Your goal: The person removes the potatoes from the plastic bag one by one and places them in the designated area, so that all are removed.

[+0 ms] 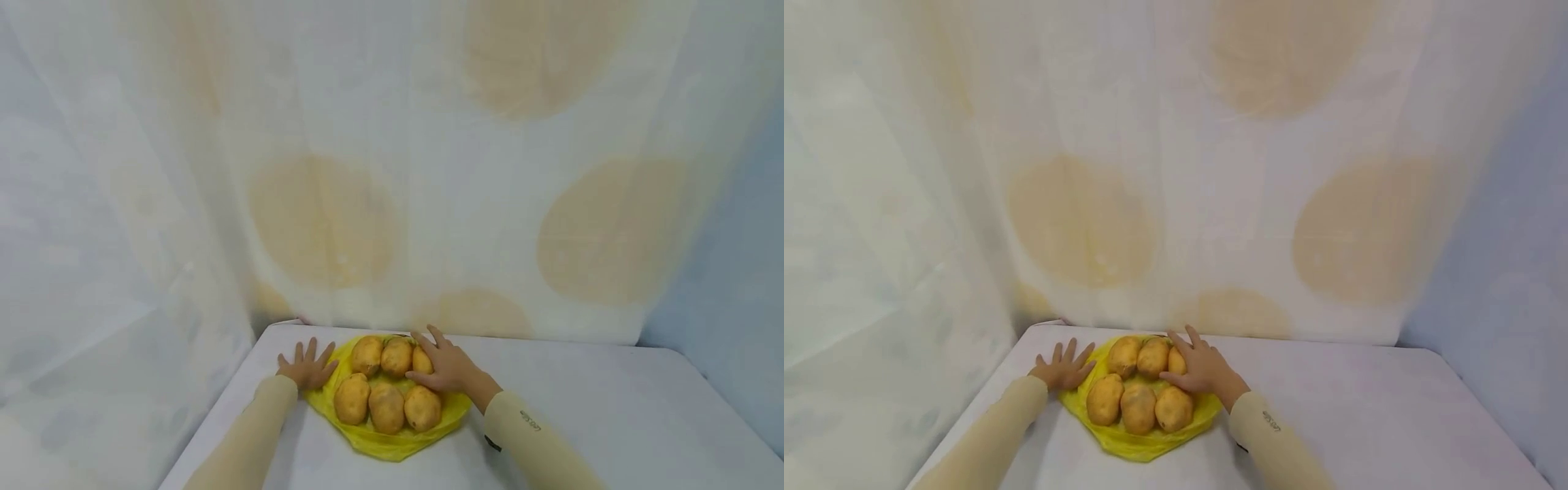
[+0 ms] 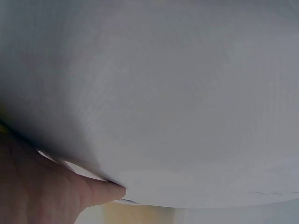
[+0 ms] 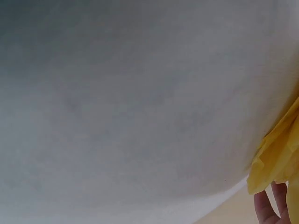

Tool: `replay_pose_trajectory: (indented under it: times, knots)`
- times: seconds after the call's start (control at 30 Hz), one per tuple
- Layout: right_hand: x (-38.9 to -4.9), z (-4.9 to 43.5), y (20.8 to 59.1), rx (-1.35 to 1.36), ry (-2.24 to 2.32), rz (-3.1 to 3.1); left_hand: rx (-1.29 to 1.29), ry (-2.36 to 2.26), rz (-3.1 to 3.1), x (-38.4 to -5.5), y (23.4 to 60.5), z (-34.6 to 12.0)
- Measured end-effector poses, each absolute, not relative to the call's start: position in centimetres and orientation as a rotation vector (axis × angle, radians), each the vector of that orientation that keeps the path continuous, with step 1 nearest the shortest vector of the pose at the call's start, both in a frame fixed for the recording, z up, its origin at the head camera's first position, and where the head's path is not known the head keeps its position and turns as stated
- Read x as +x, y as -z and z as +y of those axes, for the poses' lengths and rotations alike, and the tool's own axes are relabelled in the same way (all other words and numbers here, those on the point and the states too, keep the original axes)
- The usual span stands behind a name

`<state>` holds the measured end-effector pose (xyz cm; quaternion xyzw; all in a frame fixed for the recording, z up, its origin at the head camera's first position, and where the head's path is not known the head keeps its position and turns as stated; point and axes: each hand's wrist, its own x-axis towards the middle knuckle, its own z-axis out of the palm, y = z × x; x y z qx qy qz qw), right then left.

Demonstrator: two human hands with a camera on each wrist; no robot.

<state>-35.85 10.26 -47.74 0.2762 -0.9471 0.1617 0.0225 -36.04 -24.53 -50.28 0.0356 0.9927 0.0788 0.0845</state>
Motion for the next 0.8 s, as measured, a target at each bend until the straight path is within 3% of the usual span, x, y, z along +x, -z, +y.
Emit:
replay_pose_trajectory:
  times: [0.33, 0.8]
  knots:
    - [-34.8, 10.5, 48.7, 0.845, -0.568, -2.998, 0.115, -0.238, 2.955, -35.8, 52.3, -24.6]
    - [-36.1, 10.0, 47.6, 0.777, -0.629, -3.093, 0.108, -0.261, 2.937, -35.7, 50.3, -24.4]
